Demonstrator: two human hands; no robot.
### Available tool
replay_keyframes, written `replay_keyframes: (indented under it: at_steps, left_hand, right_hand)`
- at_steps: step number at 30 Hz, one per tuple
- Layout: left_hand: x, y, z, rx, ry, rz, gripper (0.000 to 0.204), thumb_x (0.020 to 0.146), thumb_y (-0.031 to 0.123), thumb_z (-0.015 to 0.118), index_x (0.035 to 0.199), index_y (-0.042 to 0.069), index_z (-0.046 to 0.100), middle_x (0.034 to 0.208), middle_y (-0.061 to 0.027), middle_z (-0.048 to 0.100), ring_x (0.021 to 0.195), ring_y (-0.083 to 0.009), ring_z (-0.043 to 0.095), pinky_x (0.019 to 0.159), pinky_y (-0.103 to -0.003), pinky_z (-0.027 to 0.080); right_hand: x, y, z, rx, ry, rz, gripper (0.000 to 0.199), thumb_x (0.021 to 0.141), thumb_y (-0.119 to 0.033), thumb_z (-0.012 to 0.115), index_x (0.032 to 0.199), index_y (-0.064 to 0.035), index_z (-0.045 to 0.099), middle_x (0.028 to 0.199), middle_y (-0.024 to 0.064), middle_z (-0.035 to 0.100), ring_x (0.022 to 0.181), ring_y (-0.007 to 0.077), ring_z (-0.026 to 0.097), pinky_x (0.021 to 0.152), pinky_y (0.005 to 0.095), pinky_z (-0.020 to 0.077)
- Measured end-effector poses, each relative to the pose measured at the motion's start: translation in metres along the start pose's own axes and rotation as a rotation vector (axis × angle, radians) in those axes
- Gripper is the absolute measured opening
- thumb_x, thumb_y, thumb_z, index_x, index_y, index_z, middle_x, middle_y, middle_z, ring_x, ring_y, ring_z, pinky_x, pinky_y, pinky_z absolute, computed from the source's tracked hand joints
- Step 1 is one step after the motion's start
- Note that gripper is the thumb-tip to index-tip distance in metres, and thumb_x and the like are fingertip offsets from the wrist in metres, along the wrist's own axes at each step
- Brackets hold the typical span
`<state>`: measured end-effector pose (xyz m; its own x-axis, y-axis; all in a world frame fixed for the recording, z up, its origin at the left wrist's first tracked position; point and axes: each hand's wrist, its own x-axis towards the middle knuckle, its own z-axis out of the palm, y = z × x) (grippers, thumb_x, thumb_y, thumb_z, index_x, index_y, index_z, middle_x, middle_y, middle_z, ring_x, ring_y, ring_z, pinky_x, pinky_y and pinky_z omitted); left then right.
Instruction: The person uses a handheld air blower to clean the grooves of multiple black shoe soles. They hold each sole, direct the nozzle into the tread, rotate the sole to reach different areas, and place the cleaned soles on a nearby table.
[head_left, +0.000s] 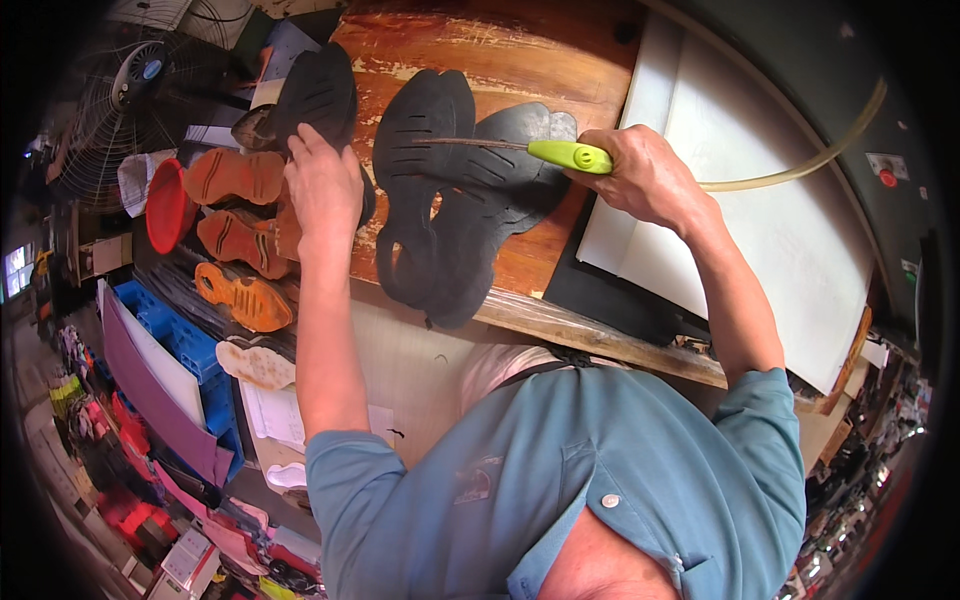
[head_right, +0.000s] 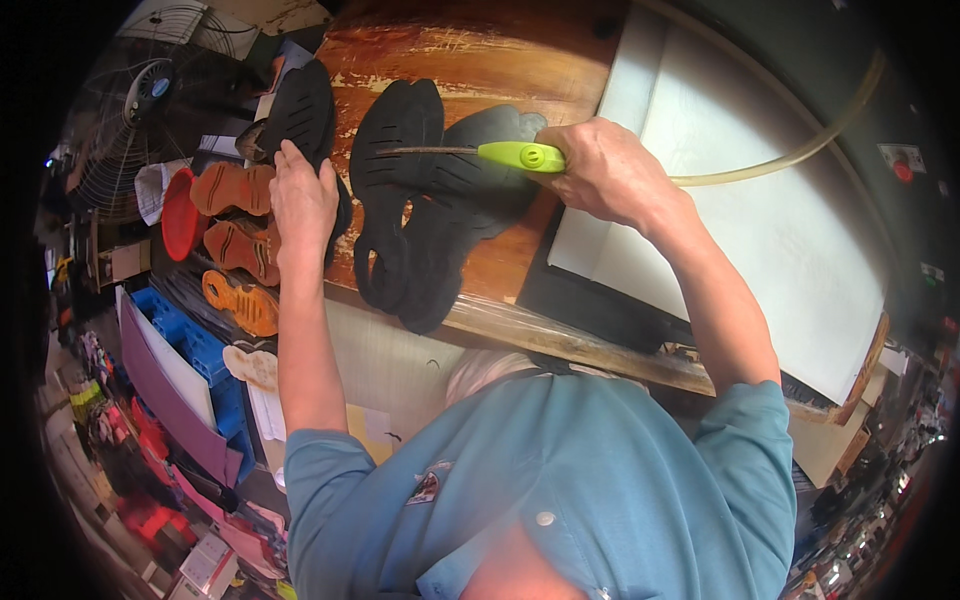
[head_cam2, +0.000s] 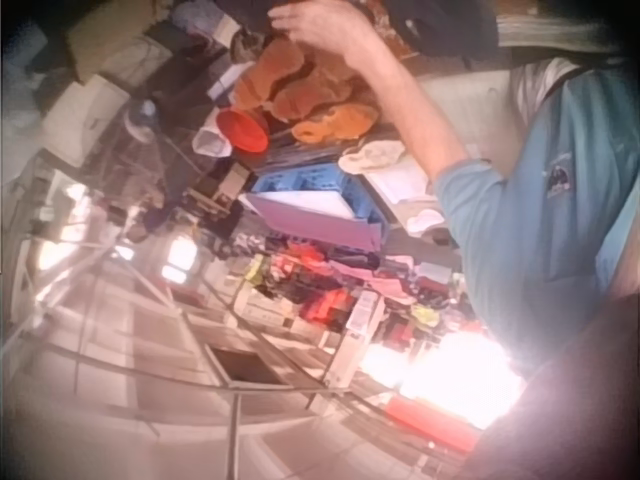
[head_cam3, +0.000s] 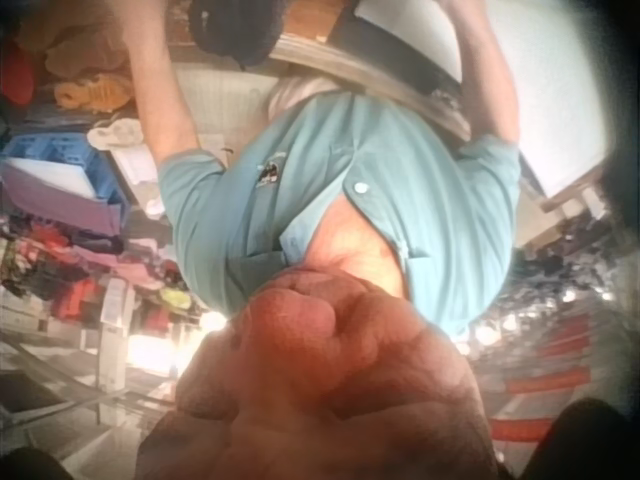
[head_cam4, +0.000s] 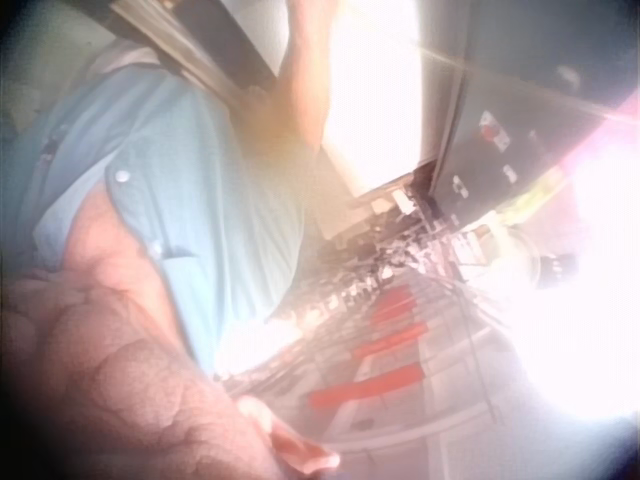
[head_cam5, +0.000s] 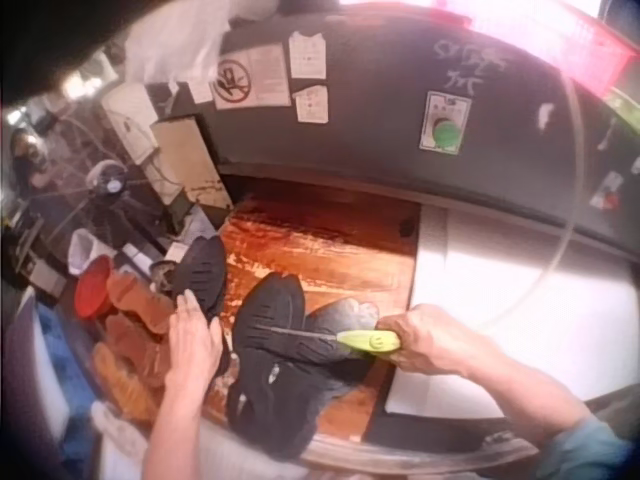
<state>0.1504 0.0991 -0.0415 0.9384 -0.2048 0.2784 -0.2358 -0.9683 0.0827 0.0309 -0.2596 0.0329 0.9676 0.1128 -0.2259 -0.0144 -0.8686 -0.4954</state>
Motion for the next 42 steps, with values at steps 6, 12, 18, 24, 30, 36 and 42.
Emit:
replay_keyframes:
  at_steps: [6,12,18,24,30,36,42]
  left_hand:
    - [0.003,-0.005,-0.001,0.039,-0.045,0.038,0.064,0.093,0.01,0.064,0.148,-0.018,0.047,0.137,-0.0363,0.06,0.112,-0.0536,0.065,0.102,-0.054,0.053]
    - [-0.011,-0.021,-0.009,-0.186,-0.035,0.034,0.064,0.089,0.007,0.064,0.15,-0.008,0.053,0.152,-0.0261,0.058,0.129,-0.0475,0.059,0.115,-0.051,0.046]
    - [-0.03,0.013,-0.011,-0.596,-0.151,-0.011,0.075,0.089,0.009,0.07,0.161,0.002,0.047,0.154,-0.0226,0.057,0.135,-0.035,0.062,0.112,-0.043,0.052]
    - [-0.028,0.033,-0.015,-0.465,-0.215,0.026,0.084,0.088,0.027,0.083,0.157,-0.005,0.048,0.16,-0.0286,0.049,0.146,-0.0457,0.047,0.124,-0.049,0.039]
    - [-0.033,0.038,-0.018,-0.41,-0.232,0.057,0.091,0.086,0.035,0.089,0.156,-0.007,0.049,0.161,-0.0267,0.048,0.145,-0.0456,0.048,0.123,-0.049,0.04]
    - [-0.045,0.04,-0.015,-0.456,-0.171,0.068,0.084,0.089,0.031,0.088,0.154,-0.007,0.052,0.163,-0.0265,0.046,0.145,-0.0448,0.047,0.123,-0.05,0.038]
    - [-0.059,0.04,-0.007,-0.485,-0.163,0.066,0.081,0.093,0.027,0.084,0.158,-0.004,0.048,0.167,-0.029,0.041,0.154,-0.0443,0.039,0.128,-0.05,0.032]
  right_hand:
    - [-0.006,0.003,0.003,-0.016,0.071,0.02,0.018,0.093,-0.022,0.078,0.097,-0.0052,0.072,0.081,0.0211,0.072,0.079,0.0449,0.069,0.071,0.0535,0.0542]
    - [-0.039,0.012,-0.013,-0.083,-0.082,-0.076,0.016,0.092,-0.02,0.078,0.1,-0.0078,0.074,0.081,0.0185,0.072,0.081,0.042,0.07,0.072,0.0517,0.0557]
    - [-0.061,0.021,-0.029,-0.171,0.027,0.057,0.011,0.093,-0.016,0.076,0.099,-0.008,0.074,0.081,0.0185,0.072,0.079,0.0418,0.069,0.072,0.051,0.0543]
    - [-0.092,0.031,-0.035,-0.134,-0.159,0.073,0.008,0.089,-0.009,0.076,0.095,-0.007,0.072,0.079,0.0177,0.071,0.078,0.0405,0.069,0.071,0.051,0.0538]
    - [-0.115,0.02,-0.023,-0.058,-0.173,-0.121,0.018,0.081,-0.005,0.073,0.098,-0.0093,0.076,0.08,0.0167,0.073,0.077,0.0391,0.073,0.071,0.049,0.0586]
    - [-0.105,0.02,-0.011,-0.12,-0.119,-0.093,0.014,0.083,-0.006,0.073,0.097,-0.0087,0.073,0.079,0.0171,0.073,0.076,0.04,0.072,0.07,0.0501,0.0579]
    - [-0.119,0.031,-0.034,-0.263,0.077,0.208,0.013,0.084,-0.004,0.074,0.096,-0.0084,0.074,0.076,0.0169,0.071,0.075,0.0394,0.072,0.07,0.051,0.0574]
